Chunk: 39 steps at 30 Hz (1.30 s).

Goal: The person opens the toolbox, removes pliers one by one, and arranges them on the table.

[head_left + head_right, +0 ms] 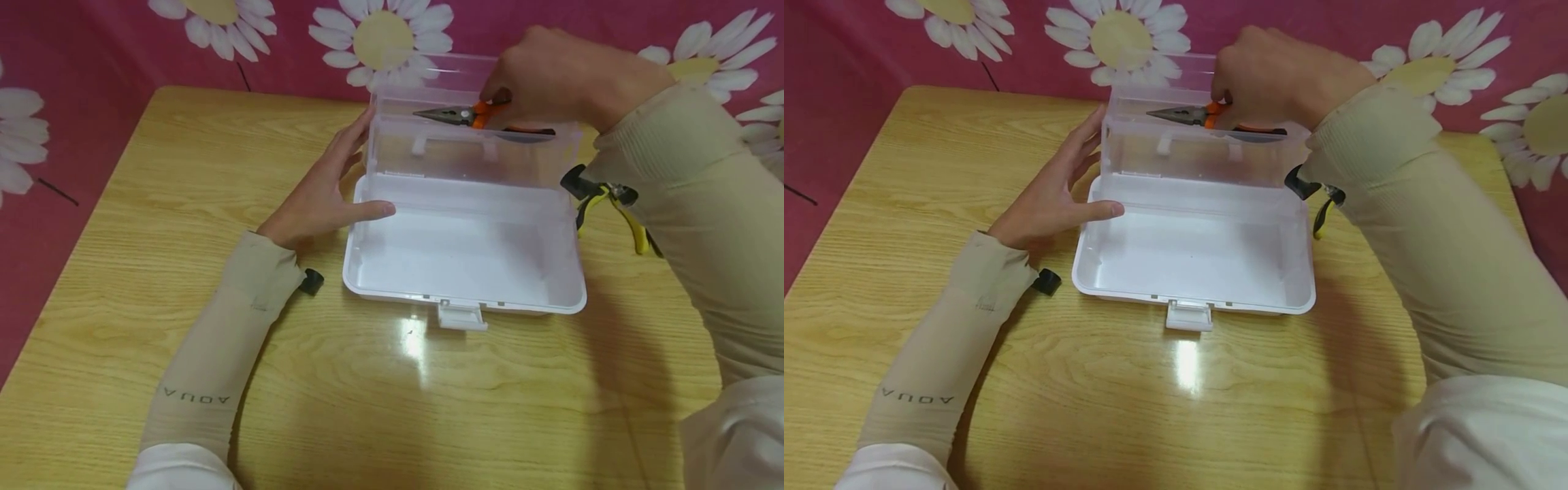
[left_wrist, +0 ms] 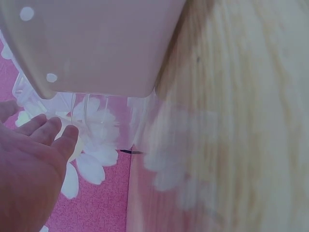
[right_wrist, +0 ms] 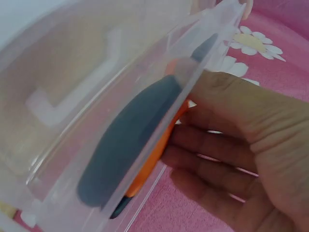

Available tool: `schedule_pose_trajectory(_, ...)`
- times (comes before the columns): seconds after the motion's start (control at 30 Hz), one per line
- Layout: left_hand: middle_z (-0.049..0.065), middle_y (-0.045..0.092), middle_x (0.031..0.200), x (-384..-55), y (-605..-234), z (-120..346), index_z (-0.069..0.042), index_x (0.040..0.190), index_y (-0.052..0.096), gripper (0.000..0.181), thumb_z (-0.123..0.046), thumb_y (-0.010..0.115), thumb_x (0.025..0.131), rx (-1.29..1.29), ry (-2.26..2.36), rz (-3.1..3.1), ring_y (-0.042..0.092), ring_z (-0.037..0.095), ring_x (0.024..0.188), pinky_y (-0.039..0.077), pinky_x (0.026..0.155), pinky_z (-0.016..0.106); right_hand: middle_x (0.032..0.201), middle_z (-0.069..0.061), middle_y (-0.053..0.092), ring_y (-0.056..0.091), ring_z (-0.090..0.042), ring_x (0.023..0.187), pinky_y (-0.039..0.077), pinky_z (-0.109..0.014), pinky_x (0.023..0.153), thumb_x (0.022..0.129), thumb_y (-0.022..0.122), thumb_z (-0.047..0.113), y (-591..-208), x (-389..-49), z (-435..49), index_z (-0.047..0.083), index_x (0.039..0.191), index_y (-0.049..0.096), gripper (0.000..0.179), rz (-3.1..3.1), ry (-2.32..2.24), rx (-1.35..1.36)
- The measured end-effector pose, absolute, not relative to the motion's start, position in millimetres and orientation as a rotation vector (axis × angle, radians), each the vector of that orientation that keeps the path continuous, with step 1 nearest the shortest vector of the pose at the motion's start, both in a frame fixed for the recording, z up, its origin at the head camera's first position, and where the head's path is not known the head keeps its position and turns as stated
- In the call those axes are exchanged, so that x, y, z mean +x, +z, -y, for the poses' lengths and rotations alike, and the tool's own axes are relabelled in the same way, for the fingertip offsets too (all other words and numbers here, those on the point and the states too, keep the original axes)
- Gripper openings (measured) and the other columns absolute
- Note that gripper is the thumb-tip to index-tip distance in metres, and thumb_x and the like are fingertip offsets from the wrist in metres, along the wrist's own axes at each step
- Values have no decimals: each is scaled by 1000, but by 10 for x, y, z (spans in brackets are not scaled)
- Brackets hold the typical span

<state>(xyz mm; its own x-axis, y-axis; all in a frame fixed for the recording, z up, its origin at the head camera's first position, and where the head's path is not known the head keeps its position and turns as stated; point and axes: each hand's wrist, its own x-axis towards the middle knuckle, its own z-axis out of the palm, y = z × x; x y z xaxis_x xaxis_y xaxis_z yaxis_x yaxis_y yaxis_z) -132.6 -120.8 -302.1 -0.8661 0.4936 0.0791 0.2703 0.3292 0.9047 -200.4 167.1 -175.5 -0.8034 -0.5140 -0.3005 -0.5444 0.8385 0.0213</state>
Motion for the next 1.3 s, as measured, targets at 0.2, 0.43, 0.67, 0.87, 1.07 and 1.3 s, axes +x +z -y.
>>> schedule_pose_trajectory(0.2, -15, 12, 173, -1364, -3084, 1229, -41, 166, 5, 123, -19, 90, 80, 722, 1576, -2381, 18, 4, 160, 25, 134, 31, 124, -27, 71, 67, -36, 91, 62, -57, 93, 97, 73, 28, -1757, -2018, -1649, 2, 132, 70, 43, -2704, 227, -840)
schedule_pose_trajectory(0.43, -15, 13, 173, -1368, -3081, 1242, -38, 166, 7, 121, -16, 89, 80, 757, 1616, -2352, 20, 4, 160, 25, 133, 30, 125, -28, 70, 67, -37, 92, 62, -58, 92, 98, 72, 27, -1764, -2022, -1652, 0, 134, 68, 44, -2710, 210, -828)
schedule_pose_trajectory(0.67, -15, 14, 173, -1372, -3074, 1248, -39, 166, 8, 121, -17, 90, 80, 741, 1609, -2356, 20, 4, 160, 25, 134, 31, 122, -30, 71, 69, -40, 90, 61, -58, 95, 98, 71, 22, -1778, -2033, -1650, -4, 130, 69, 41, -2703, 181, -860)
schedule_pose_trajectory(0.87, -15, 14, 173, -1366, -3076, 1242, -38, 166, 8, 120, -18, 90, 80, 732, 1611, -2352, 20, 3, 159, 24, 134, 31, 125, -30, 70, 69, -42, 93, 60, -59, 98, 101, 65, 20, -1805, -2061, -1636, -5, 133, 67, 40, -2682, 146, -845)
schedule_pose_trajectory(1.07, -16, 15, 173, -1368, -3077, 1235, -39, 166, 8, 120, -19, 90, 80, 731, 1613, -2347, 20, 3, 159, 24, 134, 32, 127, -29, 69, 67, -41, 98, 59, -59, 100, 105, 60, 21, -1799, -2086, -1680, -4, 134, 66, 38, -2626, 101, -868)
schedule_pose_trajectory(1.3, -16, 14, 173, -1378, -3075, 1244, -40, 166, 8, 121, -20, 90, 80, 721, 1588, -2357, 19, 2, 159, 24, 134, 31, 134, -29, 66, 67, -45, 111, 55, -62, 105, 106, 58, 26, -1782, -2104, -1735, -1, 141, 61, 44, -2580, 85, -867)
